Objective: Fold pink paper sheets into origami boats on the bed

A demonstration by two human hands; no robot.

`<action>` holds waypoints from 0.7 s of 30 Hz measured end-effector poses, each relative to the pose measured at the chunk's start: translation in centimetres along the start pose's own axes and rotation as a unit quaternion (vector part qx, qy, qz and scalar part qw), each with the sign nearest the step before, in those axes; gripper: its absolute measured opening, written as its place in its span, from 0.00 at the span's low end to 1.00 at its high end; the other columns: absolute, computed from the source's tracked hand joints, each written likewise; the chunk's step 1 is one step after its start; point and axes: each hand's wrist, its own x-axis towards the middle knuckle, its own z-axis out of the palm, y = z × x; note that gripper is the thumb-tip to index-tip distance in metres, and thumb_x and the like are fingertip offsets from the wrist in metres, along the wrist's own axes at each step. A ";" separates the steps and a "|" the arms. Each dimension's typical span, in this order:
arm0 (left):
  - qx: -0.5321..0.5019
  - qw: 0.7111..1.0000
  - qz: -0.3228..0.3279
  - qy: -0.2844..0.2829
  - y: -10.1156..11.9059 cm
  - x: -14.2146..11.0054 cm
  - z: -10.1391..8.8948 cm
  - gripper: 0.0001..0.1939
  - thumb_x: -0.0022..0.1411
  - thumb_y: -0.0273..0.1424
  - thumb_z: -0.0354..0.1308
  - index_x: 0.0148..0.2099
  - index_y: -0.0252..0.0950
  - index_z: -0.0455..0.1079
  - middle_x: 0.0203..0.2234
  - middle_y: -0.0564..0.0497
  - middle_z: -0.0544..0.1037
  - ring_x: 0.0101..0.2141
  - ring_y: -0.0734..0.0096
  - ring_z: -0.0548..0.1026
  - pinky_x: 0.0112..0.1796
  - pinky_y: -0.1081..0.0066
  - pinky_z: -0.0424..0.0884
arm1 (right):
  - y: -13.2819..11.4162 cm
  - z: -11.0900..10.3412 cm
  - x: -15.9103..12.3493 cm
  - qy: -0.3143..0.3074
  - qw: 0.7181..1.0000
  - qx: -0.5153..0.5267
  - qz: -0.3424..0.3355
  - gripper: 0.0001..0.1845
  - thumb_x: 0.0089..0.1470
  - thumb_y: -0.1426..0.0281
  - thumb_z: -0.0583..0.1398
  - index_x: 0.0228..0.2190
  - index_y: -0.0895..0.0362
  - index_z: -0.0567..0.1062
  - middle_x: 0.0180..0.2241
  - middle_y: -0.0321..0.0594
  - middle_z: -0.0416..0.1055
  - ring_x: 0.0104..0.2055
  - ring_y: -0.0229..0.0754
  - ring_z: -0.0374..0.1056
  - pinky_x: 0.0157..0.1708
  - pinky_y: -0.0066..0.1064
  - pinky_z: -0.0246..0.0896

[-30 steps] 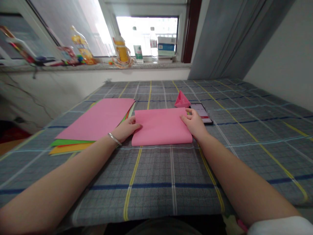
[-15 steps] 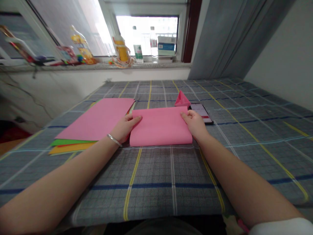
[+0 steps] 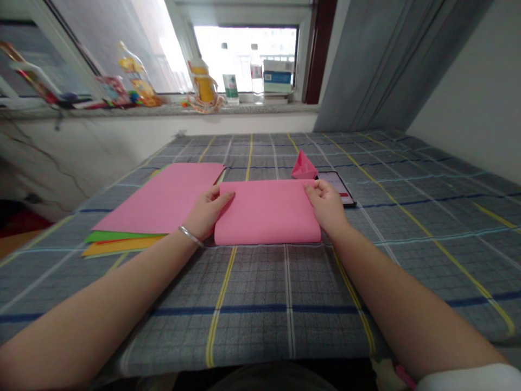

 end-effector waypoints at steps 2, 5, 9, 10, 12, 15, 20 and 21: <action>0.003 1.000 0.029 0.003 0.2 -0.1 0.1 0.23 0.53 0.37 0.63 0.50 0.38 0.66 0.23 0.58 0.73 0.20 0.77 0.70 0.23 0.77 0.66 | 0.0 0.0 0.0 0.007 1.000 -0.017 -0.008 0.16 0.48 0.54 0.63 0.27 0.52 0.67 0.20 0.32 0.65 0.19 0.36 0.57 0.19 0.28 0.49; 0.015 0.997 0.073 -0.005 0.5 -0.2 0.2 0.27 0.54 0.34 0.62 0.55 0.40 0.62 0.21 0.61 0.70 0.18 0.81 0.66 0.21 0.80 0.62 | 0.1 -0.1 0.0 0.010 0.999 -0.028 -0.018 0.16 0.49 0.53 0.62 0.27 0.52 0.66 0.20 0.31 0.64 0.19 0.36 0.57 0.19 0.28 0.49; 0.036 0.995 0.095 -0.013 0.6 -0.2 0.2 0.18 0.55 0.33 0.61 0.48 0.37 0.65 0.20 0.60 0.68 0.18 0.81 0.64 0.21 0.80 0.60 | 0.4 -0.3 0.1 0.013 0.998 -0.042 -0.035 0.16 0.50 0.53 0.60 0.27 0.51 0.66 0.20 0.31 0.63 0.19 0.36 0.57 0.19 0.29 0.51; 0.038 0.995 0.096 -0.013 0.6 -0.1 0.2 0.17 0.55 0.33 0.60 0.47 0.37 0.65 0.20 0.60 0.68 0.19 0.81 0.64 0.21 0.80 0.59 | 0.5 -0.3 0.1 0.014 0.998 -0.046 -0.038 0.16 0.51 0.53 0.60 0.26 0.51 0.66 0.20 0.31 0.64 0.19 0.36 0.57 0.19 0.29 0.51; 0.045 0.994 0.098 -0.017 0.5 0.0 0.1 0.16 0.55 0.33 0.60 0.46 0.38 0.64 0.21 0.59 0.68 0.19 0.80 0.64 0.20 0.80 0.59 | 0.5 -0.3 0.2 0.017 0.998 -0.056 -0.040 0.16 0.51 0.52 0.60 0.26 0.51 0.66 0.20 0.32 0.64 0.20 0.37 0.58 0.19 0.29 0.52; 0.081 0.990 0.117 -0.014 0.1 0.2 -0.2 0.15 0.57 0.33 0.60 0.47 0.38 0.64 0.20 0.60 0.66 0.18 0.80 0.62 0.20 0.80 0.57 | 0.4 -0.3 0.1 0.022 0.997 -0.067 -0.040 0.17 0.51 0.51 0.59 0.27 0.51 0.67 0.20 0.32 0.65 0.21 0.38 0.60 0.19 0.29 0.53; 0.190 0.966 0.176 0.019 -0.5 0.6 -0.7 0.14 0.59 0.32 0.57 0.49 0.38 0.69 0.26 0.55 0.70 0.25 0.76 0.66 0.27 0.76 0.64 | -0.5 0.0 -0.3 0.021 0.997 -0.046 -0.050 0.14 0.50 0.54 0.60 0.31 0.50 0.67 0.19 0.31 0.65 0.19 0.37 0.58 0.19 0.29 0.51; 0.208 0.960 0.185 0.026 -0.5 0.6 -0.8 0.14 0.59 0.32 0.57 0.48 0.38 0.70 0.29 0.53 0.72 0.28 0.74 0.69 0.30 0.74 0.66 | -0.7 0.1 -0.5 0.019 0.997 -0.045 -0.053 0.14 0.50 0.55 0.61 0.35 0.50 0.68 0.19 0.30 0.64 0.18 0.37 0.57 0.19 0.29 0.50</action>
